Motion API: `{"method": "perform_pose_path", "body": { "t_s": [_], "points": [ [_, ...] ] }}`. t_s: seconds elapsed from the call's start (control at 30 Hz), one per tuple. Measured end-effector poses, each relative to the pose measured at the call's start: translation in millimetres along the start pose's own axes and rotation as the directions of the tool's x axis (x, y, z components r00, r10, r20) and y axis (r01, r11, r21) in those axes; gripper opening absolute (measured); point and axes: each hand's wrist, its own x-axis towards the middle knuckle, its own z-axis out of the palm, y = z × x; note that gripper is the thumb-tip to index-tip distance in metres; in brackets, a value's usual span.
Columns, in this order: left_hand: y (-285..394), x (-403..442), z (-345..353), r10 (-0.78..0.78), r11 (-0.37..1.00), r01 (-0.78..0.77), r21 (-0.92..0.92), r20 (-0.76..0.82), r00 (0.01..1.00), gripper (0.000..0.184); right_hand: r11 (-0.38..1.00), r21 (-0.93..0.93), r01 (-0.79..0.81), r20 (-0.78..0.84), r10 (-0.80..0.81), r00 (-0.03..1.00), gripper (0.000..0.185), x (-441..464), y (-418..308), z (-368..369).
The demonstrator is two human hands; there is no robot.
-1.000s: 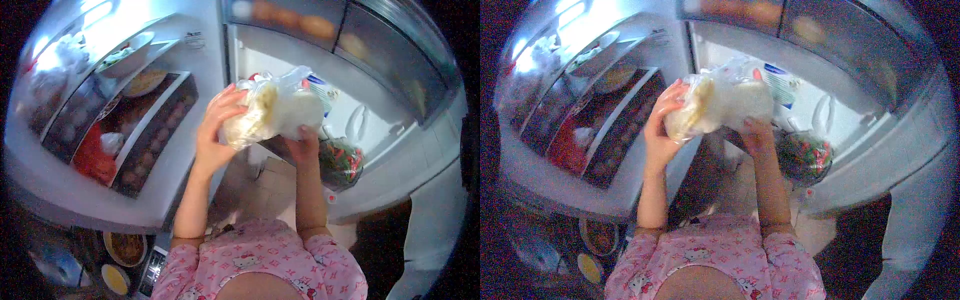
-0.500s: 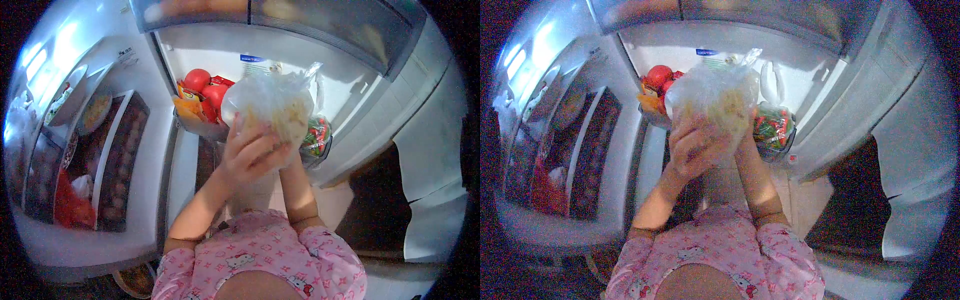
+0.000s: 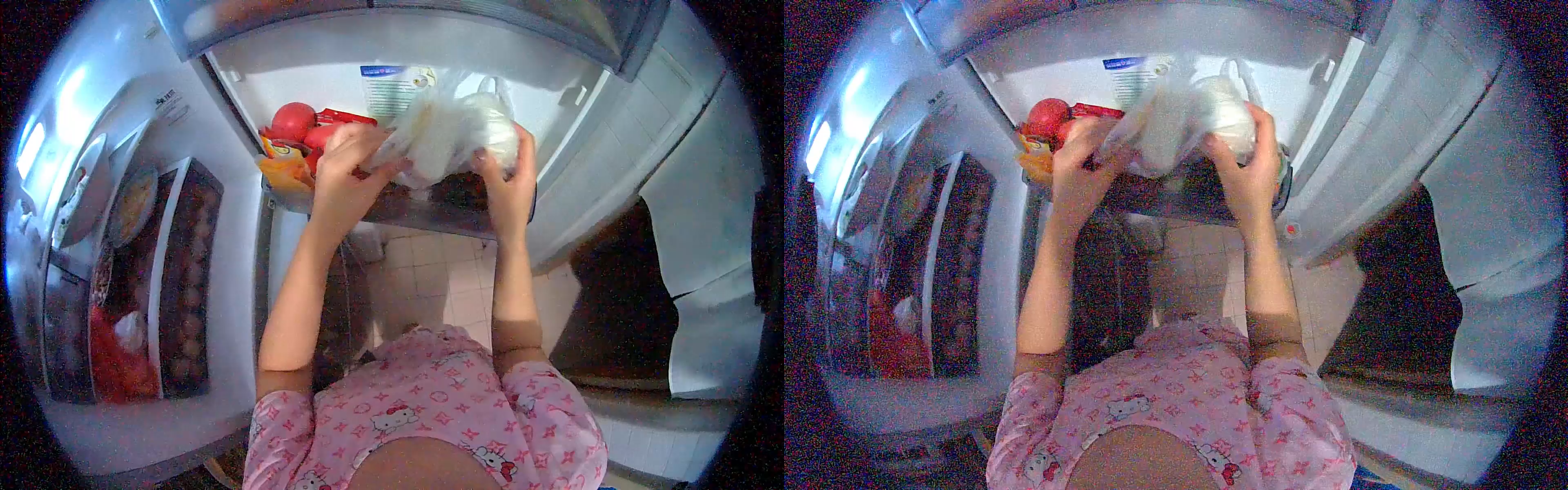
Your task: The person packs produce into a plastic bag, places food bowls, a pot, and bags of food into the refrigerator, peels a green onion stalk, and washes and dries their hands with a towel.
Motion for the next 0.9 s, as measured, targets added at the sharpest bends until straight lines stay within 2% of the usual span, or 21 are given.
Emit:
{"method": "perform_pose_path", "body": {
  "t_s": [0.03, 0.07, 0.13, 0.17, 0.23, 0.37, 0.47, 0.57, 0.63, 0.67, 0.73, 0.77, 0.83, 0.87, 0.9],
  "points": [
    [-4.9, -2.9, 5.3, -0.045, 0.999, 0.045, -0.008, 0.056, 0.997, 0.032, 0.999, -0.042, -0.001, 0.032, 0.003, 0.999, 0.049, 2.9, 3.3, -0.8],
    [-6.9, -6.1, 10.2, -0.152, 0.988, 0.156, -0.018, 0.116, 0.981, 0.037, 0.996, -0.086, 0.0, 0.062, 0.006, 0.998, 0.046, 7.7, 6.8, 0.2],
    [-3.1, -9.7, 23.3, -0.253, 0.956, 0.268, -0.12, 0.125, 0.959, 0.041, 0.992, -0.124, 0.008, 0.078, 0.002, 0.997, 0.041, 13.7, 7.9, 1.6],
    [-3.1, -8.8, 27.4, -0.298, 0.933, 0.317, -0.167, 0.131, 0.946, 0.043, 0.982, -0.165, 0.09, 0.087, -0.077, 0.993, 0.041, 18.1, 6.6, 2.9],
    [-9.9, -5.9, 28.0, -0.249, 0.961, 0.266, -0.069, 0.19, 0.95, 0.047, 0.935, -0.247, 0.252, 0.113, -0.231, 0.966, 0.042, 24.7, 2.7, 6.4],
    [-8.6, -2.0, 20.5, -0.298, 0.951, 0.251, 0.179, 0.324, 0.898, 0.04, 0.903, -0.196, 0.381, 0.236, -0.334, 0.913, 0.041, 25.7, -12.1, 15.4],
    [-4.5, 0.1, 11.1, -0.213, 0.916, 0.032, 0.399, 0.418, 0.883, 0.025, 0.85, -0.2, 0.488, 0.273, -0.43, 0.861, 0.037, 24.8, -12.3, 18.2],
    [-32.7, -13.0, 28.1, -0.118, 0.956, -0.003, 0.292, 0.397, 0.91, 0.011, 0.826, -0.251, 0.504, 0.326, -0.418, 0.848, 0.034, 22.3, -16.1, 15.0],
    [-28.0, -3.0, 30.9, -0.281, 0.92, 0.059, 0.388, 0.546, 0.789, 0.009, 0.814, -0.293, 0.501, 0.356, -0.393, 0.848, 0.033, 22.8, -13.4, 11.1],
    [-26.1, -3.7, 22.9, -0.362, 0.895, 0.084, 0.437, 0.604, 0.71, 0.009, 0.821, -0.361, 0.443, 0.34, -0.326, 0.882, 0.032, 18.6, -14.8, 13.3],
    [-25.4, -3.2, 15.0, -0.388, 0.899, 0.107, 0.425, 0.659, 0.644, 0.011, 0.81, -0.49, 0.322, 0.291, -0.196, 0.936, 0.032, 19.2, -8.3, 6.0],
    [-25.0, 1.6, 10.9, -0.396, 0.9, 0.115, 0.42, 0.682, 0.615, 0.012, 0.778, -0.53, 0.339, 0.284, -0.214, 0.935, 0.033, 19.3, -7.1, 0.1],
    [-13.5, -13.4, 2.7, -0.32, 0.912, 0.119, 0.392, 0.502, 0.804, 0.019, 0.713, -0.598, 0.367, 0.269, -0.252, 0.929, 0.037, 11.3, 1.9, -12.1],
    [-9.2, -20.2, 0.2, -0.276, 0.918, 0.117, 0.378, 0.4, 0.874, 0.023, 0.75, -0.567, 0.342, 0.271, -0.222, 0.937, 0.042, 9.2, 6.5, -14.6],
    [-4.8, -20.3, 1.5, -0.272, 0.931, 0.151, 0.333, 0.356, 0.894, 0.028, 0.771, -0.523, 0.364, 0.247, -0.272, 0.93, 0.043, 7.1, 2.2, -13.3]
  ]
}}
